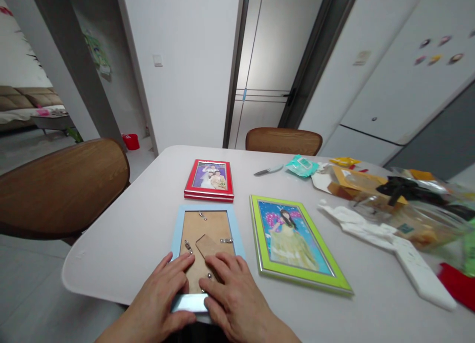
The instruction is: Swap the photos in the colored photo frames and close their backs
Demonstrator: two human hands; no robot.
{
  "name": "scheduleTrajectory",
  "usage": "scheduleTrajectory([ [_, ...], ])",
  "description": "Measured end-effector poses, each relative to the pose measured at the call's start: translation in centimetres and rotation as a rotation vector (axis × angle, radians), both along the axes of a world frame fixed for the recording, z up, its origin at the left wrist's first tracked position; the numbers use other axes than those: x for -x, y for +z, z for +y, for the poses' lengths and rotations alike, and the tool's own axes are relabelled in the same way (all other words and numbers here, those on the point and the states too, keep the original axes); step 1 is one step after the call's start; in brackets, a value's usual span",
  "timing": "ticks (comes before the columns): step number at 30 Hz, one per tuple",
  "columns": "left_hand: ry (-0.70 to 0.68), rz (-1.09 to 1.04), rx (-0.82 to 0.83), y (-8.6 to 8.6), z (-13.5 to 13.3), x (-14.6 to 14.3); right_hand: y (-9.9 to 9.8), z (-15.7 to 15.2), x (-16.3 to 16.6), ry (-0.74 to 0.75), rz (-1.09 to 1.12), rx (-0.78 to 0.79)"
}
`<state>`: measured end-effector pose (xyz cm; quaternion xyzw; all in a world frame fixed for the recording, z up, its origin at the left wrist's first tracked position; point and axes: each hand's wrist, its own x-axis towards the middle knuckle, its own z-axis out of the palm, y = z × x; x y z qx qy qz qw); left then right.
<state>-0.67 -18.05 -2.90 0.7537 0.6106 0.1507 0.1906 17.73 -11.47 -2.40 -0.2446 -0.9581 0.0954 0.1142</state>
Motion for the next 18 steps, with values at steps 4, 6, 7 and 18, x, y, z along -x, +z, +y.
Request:
scheduleTrajectory([
  [4, 0.007, -0.011, 0.008, 0.2, -0.1, 0.0, 0.4, 0.3, 0.1, 0.058, -0.024, 0.007],
  [6, 0.009, -0.010, 0.011, 0.2, -0.1, -0.1, 0.1, 0.3, -0.2, 0.069, -0.028, -0.016],
  [7, 0.012, -0.008, 0.014, 0.2, -0.2, -0.1, -0.2, 0.3, -0.4, 0.070, -0.024, -0.035],
  [18, -0.029, 0.031, 0.047, 0.6, 0.3, 0.4, -1.2, -0.1, -0.3, 0.048, -0.006, 0.024],
])
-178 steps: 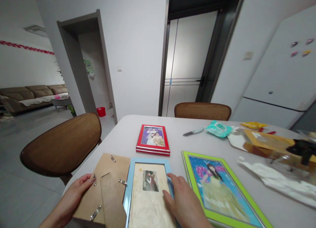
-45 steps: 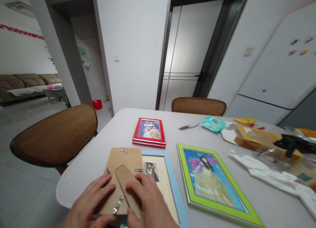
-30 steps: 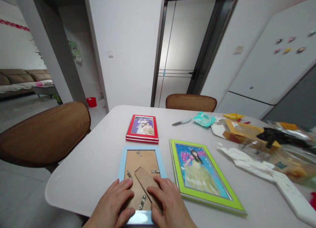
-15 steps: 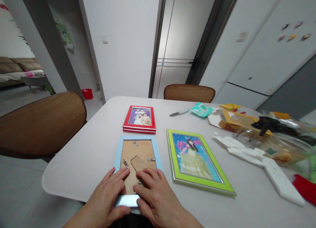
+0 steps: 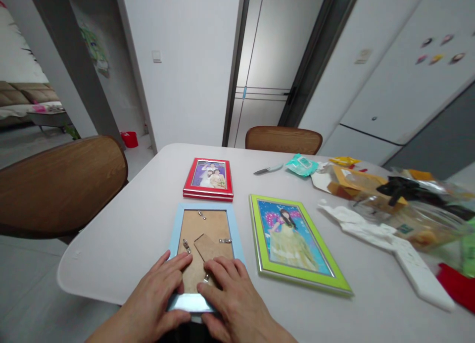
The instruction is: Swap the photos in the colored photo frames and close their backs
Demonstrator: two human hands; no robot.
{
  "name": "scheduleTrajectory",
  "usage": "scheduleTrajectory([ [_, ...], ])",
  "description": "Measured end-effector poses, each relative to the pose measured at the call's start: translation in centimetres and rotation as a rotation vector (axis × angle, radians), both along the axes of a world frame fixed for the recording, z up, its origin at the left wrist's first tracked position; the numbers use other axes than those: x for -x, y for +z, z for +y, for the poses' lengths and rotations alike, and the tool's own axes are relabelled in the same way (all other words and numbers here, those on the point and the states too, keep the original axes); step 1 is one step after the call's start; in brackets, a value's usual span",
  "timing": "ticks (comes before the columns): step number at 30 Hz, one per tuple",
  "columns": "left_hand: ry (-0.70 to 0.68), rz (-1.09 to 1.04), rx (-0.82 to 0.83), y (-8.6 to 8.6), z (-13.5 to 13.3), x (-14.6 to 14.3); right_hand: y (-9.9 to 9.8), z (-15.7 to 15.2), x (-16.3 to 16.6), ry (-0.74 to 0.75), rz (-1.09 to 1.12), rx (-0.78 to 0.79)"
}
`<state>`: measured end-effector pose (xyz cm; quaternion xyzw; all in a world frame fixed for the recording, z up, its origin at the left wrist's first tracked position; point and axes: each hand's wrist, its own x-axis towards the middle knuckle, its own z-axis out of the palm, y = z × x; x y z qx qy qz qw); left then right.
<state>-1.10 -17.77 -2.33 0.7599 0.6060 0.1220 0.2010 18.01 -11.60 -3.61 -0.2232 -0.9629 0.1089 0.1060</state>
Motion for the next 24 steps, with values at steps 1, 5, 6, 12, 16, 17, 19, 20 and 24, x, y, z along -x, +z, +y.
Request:
scheduleTrajectory([
  [1, -0.002, -0.002, 0.004, 0.1, 0.0, 0.0, 0.2, -0.1, 0.0, 0.002, 0.011, 0.007],
  [5, -0.002, 0.004, 0.022, 0.6, 0.1, 0.1, 0.5, 0.4, -0.2, -0.007, 0.085, 0.024],
  [6, -0.004, 0.007, 0.031, 0.6, 0.2, 0.1, 0.4, 0.9, -0.2, -0.059, 0.113, 0.017],
  [12, 0.007, -0.015, 0.042, 0.7, 0.3, 0.2, -0.2, 5.5, 0.6, -0.463, 0.135, -0.058],
  [16, 0.004, -0.008, 0.060, 0.6, 0.4, 0.2, -0.1, 6.5, 1.8, -0.447, 0.070, -0.058],
  [17, 0.003, -0.007, 0.063, 0.5, 0.4, 0.2, 0.0, 6.5, 2.0, -0.445, 0.066, -0.057],
  [19, 0.005, -0.005, 0.063, 0.6, 0.5, 0.2, 0.1, 6.4, 2.2, -0.446, 0.067, -0.045],
  [20, 0.006, -0.005, 0.062, 0.6, 0.5, 0.2, 0.1, 6.4, 2.2, -0.451, 0.071, -0.034],
  [24, 0.006, -0.011, 0.056, 0.5, 0.4, 0.3, -0.2, 6.6, 1.7, -0.454, 0.064, 0.021],
])
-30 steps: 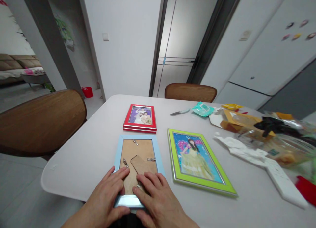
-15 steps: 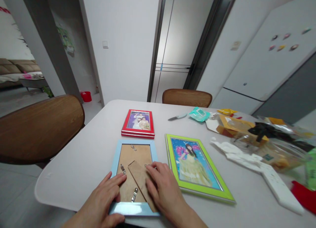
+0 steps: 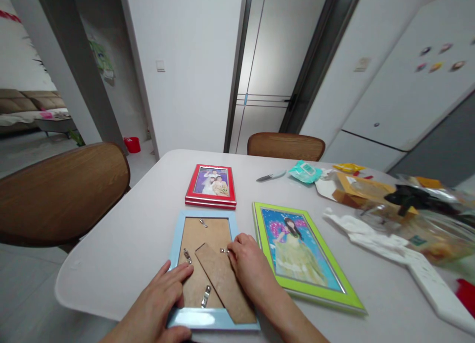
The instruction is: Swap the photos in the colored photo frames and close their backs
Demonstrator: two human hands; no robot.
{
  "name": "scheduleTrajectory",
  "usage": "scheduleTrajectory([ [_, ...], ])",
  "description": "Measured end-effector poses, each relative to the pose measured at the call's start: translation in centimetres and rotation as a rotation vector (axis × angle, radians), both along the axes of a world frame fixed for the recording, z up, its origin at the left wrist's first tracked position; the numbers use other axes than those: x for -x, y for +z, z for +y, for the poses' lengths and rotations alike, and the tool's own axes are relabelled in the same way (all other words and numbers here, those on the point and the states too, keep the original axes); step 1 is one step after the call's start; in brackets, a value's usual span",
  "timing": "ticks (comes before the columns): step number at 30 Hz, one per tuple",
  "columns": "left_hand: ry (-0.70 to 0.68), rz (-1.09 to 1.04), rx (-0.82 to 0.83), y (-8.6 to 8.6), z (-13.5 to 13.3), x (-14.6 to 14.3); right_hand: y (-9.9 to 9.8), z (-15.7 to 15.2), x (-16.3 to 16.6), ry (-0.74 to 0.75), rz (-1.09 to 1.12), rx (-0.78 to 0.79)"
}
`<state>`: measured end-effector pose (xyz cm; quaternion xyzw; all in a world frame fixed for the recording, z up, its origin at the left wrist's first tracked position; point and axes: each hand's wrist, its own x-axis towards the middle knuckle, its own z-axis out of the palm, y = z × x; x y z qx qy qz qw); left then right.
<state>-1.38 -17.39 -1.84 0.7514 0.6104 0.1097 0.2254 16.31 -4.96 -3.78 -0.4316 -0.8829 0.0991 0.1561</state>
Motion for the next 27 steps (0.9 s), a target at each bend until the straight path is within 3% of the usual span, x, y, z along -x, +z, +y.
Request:
scheduleTrajectory([
  [27, 0.060, -0.109, -0.097, -1.00, -0.65, 0.02, 0.04, 0.34, -0.36, 0.053, 0.073, 0.027],
])
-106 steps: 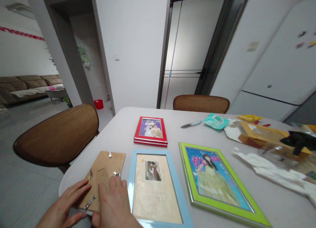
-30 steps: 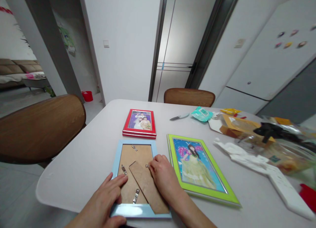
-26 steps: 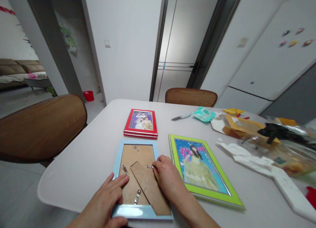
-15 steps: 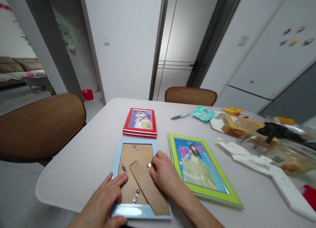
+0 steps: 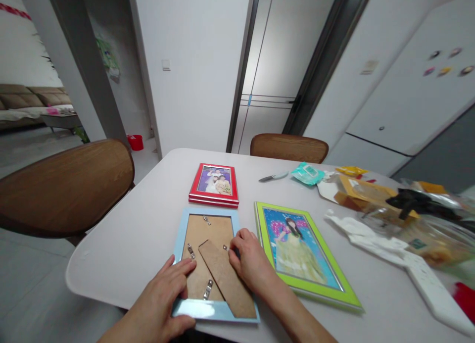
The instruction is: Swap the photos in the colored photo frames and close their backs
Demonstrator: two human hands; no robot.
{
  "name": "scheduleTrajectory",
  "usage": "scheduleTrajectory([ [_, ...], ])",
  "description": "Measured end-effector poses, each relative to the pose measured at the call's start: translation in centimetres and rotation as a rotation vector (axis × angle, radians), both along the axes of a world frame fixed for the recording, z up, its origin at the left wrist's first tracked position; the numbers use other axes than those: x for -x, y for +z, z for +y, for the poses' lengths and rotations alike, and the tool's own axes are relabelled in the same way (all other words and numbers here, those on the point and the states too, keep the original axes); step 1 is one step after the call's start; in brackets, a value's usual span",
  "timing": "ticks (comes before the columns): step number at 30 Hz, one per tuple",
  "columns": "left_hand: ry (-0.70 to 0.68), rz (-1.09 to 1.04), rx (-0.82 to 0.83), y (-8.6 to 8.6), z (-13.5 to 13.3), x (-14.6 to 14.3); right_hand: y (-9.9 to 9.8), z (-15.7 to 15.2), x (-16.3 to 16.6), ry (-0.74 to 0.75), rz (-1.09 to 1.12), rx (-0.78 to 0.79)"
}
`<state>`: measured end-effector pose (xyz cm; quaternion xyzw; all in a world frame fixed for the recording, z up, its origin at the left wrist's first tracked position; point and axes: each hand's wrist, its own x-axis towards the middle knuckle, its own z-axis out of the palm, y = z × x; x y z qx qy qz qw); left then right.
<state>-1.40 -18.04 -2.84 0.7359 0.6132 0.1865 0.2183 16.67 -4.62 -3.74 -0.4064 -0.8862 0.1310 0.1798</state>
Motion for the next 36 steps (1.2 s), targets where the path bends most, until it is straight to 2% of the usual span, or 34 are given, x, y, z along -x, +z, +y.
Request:
scheduleTrajectory([
  [5, -0.007, -0.050, -0.056, -0.7, -0.3, 0.2, 1.0, -0.7, 1.2, 0.022, 0.002, 0.030],
  [9, -0.002, -0.080, -0.109, -1.5, -0.5, 0.4, 1.4, -1.8, 4.7, 0.139, 0.030, 0.018],
  [13, -0.025, -0.090, -0.112, -1.8, -0.7, 0.6, 0.8, -2.1, 7.4, 0.204, -0.007, -0.002],
  [20, -0.023, -0.111, -0.106, -1.5, -0.5, 0.7, 0.1, -2.2, 7.5, 0.324, -0.055, -0.096],
  [26, -0.027, -0.116, -0.101, -1.4, -0.4, 0.7, 0.5, -2.2, 7.6, 0.340, -0.058, -0.017],
  [28, -0.025, -0.115, -0.092, -1.3, -0.5, 0.7, 0.7, -1.5, 7.6, 0.290, -0.035, 0.032],
  [33, -0.013, -0.102, -0.059, -1.0, -0.4, 0.5, 0.4, 2.2, 7.8, -0.067, 0.013, 0.024],
  [36, -0.006, -0.095, -0.057, -0.9, -0.5, 0.3, -0.2, 3.9, 8.3, -0.160, 0.000, 0.024],
])
